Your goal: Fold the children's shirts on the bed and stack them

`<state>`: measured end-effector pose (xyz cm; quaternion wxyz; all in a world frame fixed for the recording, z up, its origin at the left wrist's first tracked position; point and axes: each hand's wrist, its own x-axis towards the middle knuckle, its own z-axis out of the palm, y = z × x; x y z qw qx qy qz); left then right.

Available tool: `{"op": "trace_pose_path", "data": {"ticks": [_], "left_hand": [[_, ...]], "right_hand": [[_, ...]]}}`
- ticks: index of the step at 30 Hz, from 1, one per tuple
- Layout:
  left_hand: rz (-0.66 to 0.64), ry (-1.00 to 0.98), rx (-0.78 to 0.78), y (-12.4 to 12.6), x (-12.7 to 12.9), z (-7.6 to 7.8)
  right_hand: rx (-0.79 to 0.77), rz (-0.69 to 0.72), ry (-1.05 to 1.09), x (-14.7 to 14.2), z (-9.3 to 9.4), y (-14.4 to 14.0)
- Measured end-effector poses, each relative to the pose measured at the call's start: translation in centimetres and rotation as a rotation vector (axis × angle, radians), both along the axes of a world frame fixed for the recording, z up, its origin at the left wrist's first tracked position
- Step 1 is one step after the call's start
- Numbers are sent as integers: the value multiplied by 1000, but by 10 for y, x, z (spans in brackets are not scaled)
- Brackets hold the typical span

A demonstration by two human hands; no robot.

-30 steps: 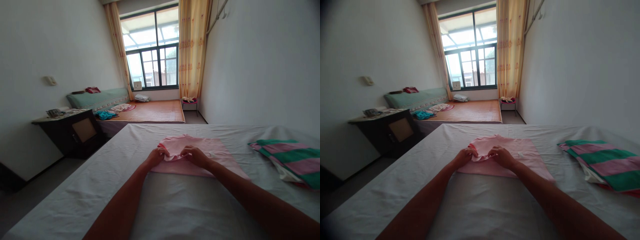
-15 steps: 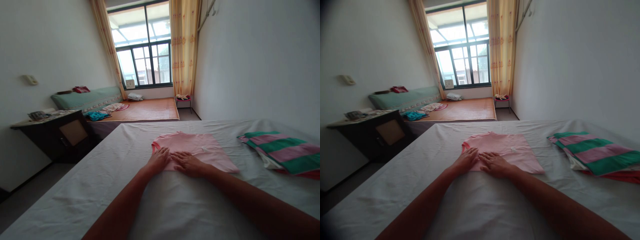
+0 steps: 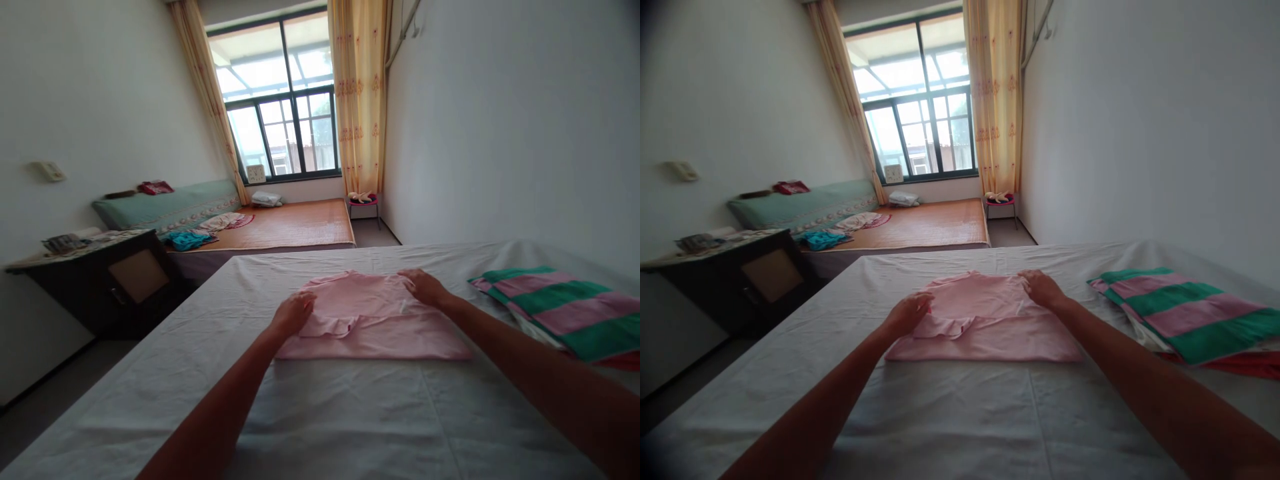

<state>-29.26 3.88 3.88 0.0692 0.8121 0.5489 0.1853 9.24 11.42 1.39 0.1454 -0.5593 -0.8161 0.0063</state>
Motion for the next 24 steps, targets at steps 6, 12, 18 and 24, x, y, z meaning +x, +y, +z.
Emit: {"op": "trace_pose_path", "data": {"ticks": [6, 12, 18, 24], "left_hand": [[237, 81, -103, 76, 1, 1], [305, 68, -164, 118, 16, -9], [237, -37, -168, 121, 30, 14], [9, -250, -12, 71, 18, 36]], "right_hand": [[-70, -141, 9, 16, -6, 41], [-123, -99, 108, 9, 2, 41], [-128, -35, 186, 7, 20, 34], [79, 126, 310, 21, 36, -8]]}}
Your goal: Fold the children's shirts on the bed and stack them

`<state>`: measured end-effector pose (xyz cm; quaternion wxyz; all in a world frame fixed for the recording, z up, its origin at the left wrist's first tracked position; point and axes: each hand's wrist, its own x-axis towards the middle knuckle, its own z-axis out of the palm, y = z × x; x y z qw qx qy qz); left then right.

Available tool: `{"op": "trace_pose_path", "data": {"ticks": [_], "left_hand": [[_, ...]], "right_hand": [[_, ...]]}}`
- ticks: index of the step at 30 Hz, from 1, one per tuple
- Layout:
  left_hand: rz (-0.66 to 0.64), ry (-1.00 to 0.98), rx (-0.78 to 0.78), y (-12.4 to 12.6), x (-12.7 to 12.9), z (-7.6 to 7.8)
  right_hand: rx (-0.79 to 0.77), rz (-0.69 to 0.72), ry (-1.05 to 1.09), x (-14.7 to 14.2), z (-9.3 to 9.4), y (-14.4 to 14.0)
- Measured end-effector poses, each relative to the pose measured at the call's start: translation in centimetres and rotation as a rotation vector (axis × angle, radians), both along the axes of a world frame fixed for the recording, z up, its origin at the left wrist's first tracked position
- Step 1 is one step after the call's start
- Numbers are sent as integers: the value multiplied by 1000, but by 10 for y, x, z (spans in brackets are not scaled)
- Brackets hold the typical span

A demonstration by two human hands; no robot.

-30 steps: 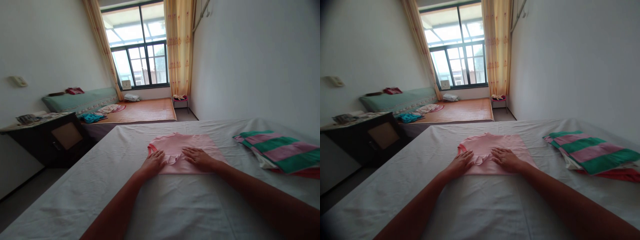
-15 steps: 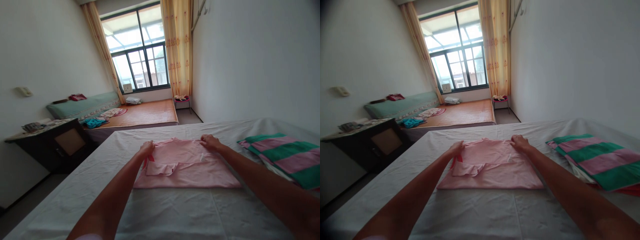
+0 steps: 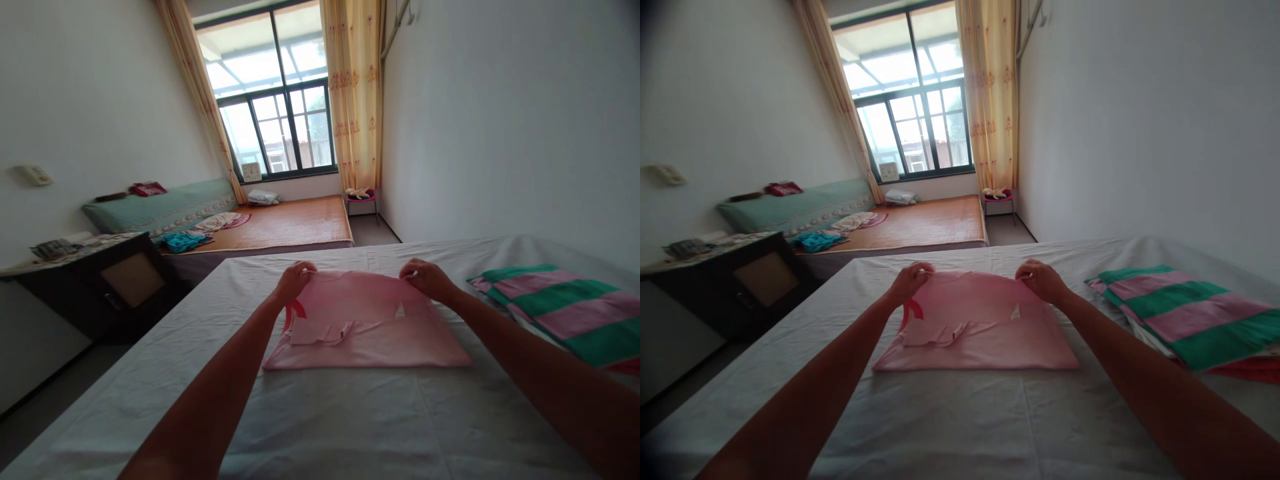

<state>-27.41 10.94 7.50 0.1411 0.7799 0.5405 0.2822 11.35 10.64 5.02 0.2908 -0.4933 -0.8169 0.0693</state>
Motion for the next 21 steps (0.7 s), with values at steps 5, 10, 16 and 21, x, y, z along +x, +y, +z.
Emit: {"op": "trace_pose_path", "data": {"ticks": [5, 10, 16, 21], "left_hand": [[-405, 15, -165, -65, -22, -8], [-330, -77, -242, -79, -26, -18], [-108, -92, -289, -68, -15, -35], [-76, -122, -230, -74, -12, -39]], "right_hand": [[-118, 231, -92, 21, -15, -46], [-353, 207, -21, 28, -18, -54], [-535, 204, 54, 40, -18, -53], [-398, 101, -60, 23, -3, -64]]}}
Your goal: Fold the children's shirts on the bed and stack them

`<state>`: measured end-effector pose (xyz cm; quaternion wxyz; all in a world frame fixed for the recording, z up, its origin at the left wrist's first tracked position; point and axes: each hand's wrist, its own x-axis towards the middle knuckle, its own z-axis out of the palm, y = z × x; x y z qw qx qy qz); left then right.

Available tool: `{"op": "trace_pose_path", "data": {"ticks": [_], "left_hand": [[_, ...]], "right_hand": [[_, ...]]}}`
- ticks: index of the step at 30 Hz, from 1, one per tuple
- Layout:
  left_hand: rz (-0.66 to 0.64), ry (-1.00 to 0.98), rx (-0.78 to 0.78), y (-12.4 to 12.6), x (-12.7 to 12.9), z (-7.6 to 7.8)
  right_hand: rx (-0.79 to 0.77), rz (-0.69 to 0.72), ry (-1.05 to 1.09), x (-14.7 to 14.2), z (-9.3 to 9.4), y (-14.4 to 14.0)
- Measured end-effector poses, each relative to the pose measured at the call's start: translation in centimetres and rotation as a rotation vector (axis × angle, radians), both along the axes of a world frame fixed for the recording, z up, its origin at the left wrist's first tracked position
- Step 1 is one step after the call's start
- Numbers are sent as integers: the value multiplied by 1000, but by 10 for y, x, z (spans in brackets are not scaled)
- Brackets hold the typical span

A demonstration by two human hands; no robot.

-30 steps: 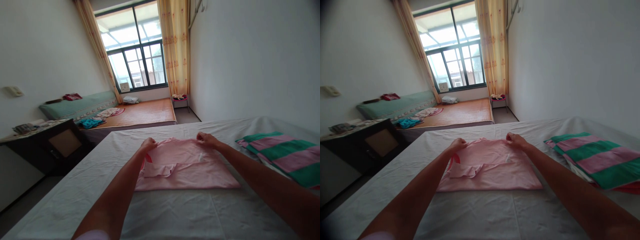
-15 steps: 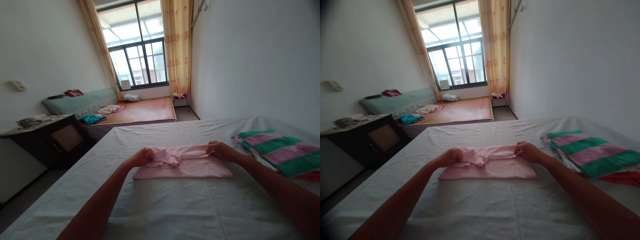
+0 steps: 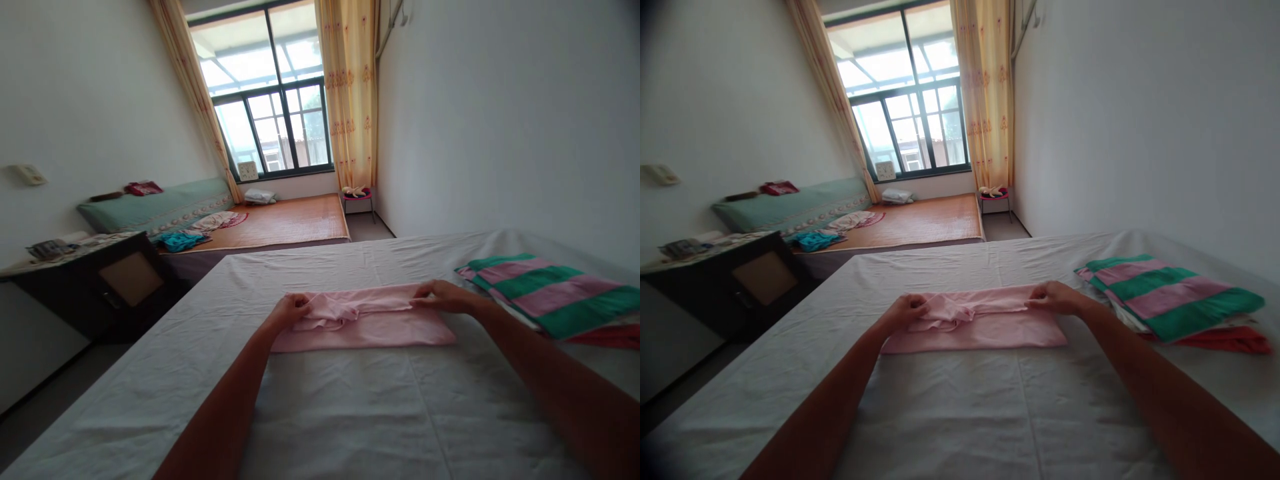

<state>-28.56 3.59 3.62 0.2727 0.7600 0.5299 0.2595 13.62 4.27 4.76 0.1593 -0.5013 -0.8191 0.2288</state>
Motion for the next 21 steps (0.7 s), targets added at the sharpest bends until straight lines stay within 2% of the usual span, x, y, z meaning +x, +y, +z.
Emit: {"op": "trace_pose_path", "data": {"ticks": [3, 7, 10, 14, 16, 19, 21], "left_hand": [[-2, -189, 86, -3, -1, 2], [-17, -386, 119, -8, -2, 5], [-8, -436, 92, -12, -2, 4], [113, -405, 125, -9, -4, -5], [200, -341, 154, -6, -5, -11], [302, -150, 181, -3, -3, -15], [354, 0, 263, -5, -1, -13]], "right_hand": [[206, -55, -40, -46, 10, -10], [162, 94, 85, -118, 5, -21], [144, 21, 193, -151, -5, -17], [-87, -24, 587, -166, -13, -2], [-157, -60, 684, -167, -16, 5], [-2, -171, 443, -165, -21, 13], [128, -205, 279, -165, -22, 15]]}}
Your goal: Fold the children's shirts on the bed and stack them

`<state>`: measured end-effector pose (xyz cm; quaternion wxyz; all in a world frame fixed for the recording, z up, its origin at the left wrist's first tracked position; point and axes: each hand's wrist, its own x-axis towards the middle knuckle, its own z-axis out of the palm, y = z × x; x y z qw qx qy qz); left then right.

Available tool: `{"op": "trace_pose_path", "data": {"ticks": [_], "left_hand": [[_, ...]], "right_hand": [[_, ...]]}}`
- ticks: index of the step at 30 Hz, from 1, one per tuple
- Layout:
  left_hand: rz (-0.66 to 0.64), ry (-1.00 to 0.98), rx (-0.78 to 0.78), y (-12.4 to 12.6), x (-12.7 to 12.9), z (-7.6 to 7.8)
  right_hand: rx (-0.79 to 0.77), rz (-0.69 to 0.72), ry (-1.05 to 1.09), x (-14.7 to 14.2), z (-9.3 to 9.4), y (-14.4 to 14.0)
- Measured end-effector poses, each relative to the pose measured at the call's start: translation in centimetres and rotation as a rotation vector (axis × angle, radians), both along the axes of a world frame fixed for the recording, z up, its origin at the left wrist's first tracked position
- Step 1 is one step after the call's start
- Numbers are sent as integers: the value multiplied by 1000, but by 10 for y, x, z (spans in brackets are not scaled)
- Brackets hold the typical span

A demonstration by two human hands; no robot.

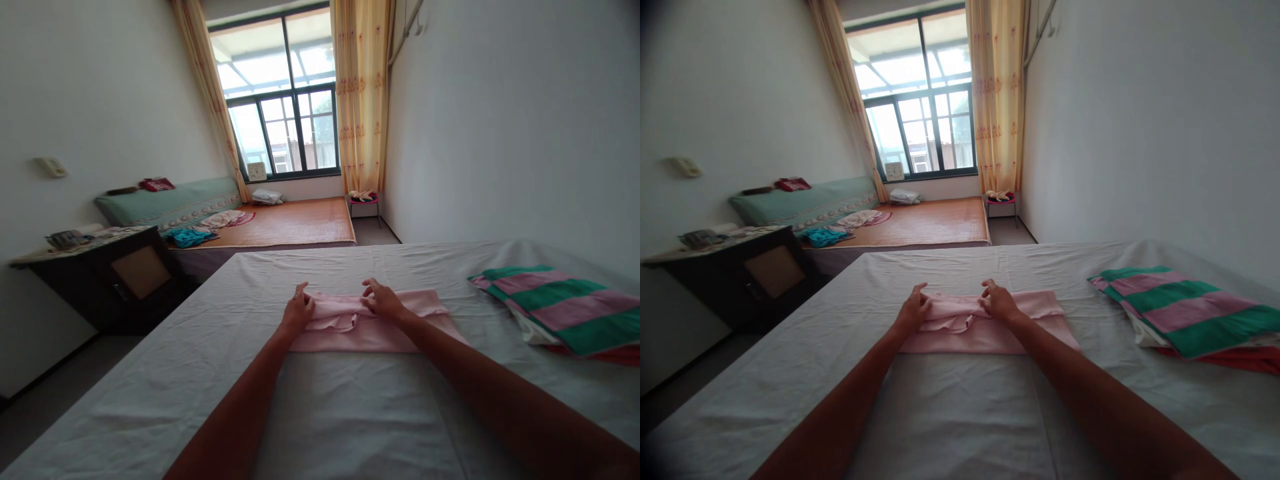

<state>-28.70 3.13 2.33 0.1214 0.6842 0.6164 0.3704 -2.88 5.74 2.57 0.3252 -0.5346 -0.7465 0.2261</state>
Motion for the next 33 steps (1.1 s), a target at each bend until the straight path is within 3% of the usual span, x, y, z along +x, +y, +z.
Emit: {"op": "trace_pose_path", "data": {"ticks": [3, 6, 9, 14, 17, 26, 29, 33], "left_hand": [[-3, 246, 196, -7, 6, 6], [-204, 444, 213, -16, 18, 3], [-342, 571, 96, -22, 27, -12], [-300, 674, 58, -24, 28, -30], [-283, 711, 59, -23, 27, -31], [-135, 723, -45, -27, 29, -24], [-93, 697, -60, -26, 27, -24], [-103, 650, -12, -26, 24, -25]], "right_hand": [[185, 38, -137, -8, 2, -5], [317, 235, -320, -25, 0, -20], [243, 372, -448, -38, -10, -37], [74, 340, -491, -30, -21, -46], [8, 253, -517, -3, -22, -42], [63, -161, -674, 119, -48, -43], [78, -285, -632, 143, -48, -47], [35, -506, -541, 153, -35, -48]]}}
